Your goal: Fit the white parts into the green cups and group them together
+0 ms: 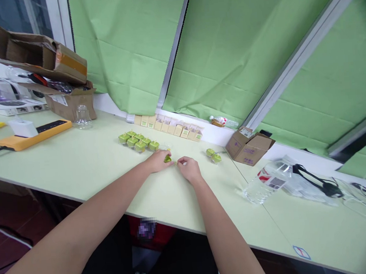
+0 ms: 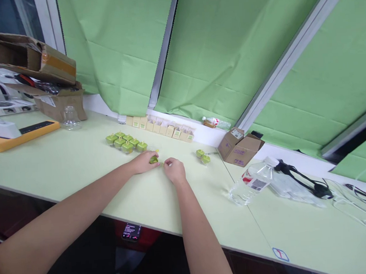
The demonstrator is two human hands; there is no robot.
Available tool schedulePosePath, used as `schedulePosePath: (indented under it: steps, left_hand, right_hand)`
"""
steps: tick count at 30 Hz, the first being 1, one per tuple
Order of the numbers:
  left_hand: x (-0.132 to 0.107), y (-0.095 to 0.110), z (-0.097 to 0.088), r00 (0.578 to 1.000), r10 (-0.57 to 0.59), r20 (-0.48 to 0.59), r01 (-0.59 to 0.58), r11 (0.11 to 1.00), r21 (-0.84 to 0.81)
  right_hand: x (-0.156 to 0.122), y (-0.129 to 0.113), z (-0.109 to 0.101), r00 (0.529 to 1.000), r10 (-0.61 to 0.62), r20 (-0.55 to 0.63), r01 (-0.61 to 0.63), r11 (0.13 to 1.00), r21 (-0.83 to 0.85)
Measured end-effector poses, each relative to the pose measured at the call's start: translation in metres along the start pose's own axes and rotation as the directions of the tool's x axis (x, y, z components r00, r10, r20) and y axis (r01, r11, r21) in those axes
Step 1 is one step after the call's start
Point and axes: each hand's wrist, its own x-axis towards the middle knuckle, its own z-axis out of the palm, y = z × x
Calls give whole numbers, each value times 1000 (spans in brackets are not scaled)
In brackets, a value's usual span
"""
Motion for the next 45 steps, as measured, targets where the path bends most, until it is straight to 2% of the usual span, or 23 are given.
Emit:
schedulePosePath:
  steps: [9, 15, 26, 30, 35, 45]
  left_hand:
    - [1, 0, 1, 999, 45, 5, -45, 999, 4]
    - [-1, 3, 1, 999, 31, -4, -31, 1000, -2]
    - [0, 5, 1, 997, 75, 11, -75, 997, 24]
    - [-2, 9, -2, 998, 49, 37, -50, 998, 27]
    - [-2, 10, -1, 997, 70, 15, -71, 997, 42]
    - [-4, 16, -1, 995, 72, 65, -76, 995, 60]
  right_hand:
    - [0, 0, -1, 1000, 6, 8, -6, 1000, 21]
    - [0, 1, -1, 1000, -1, 9, 1, 1000, 24]
    - [1, 3, -1, 999, -39, 12, 38, 999, 13]
    - [0, 2, -2, 999, -39, 29, 39, 999, 16]
    - [-1, 2, -2, 999, -44, 23, 43, 998, 44]
    - [-2, 2, -3, 999, -38, 26, 36, 997, 64]
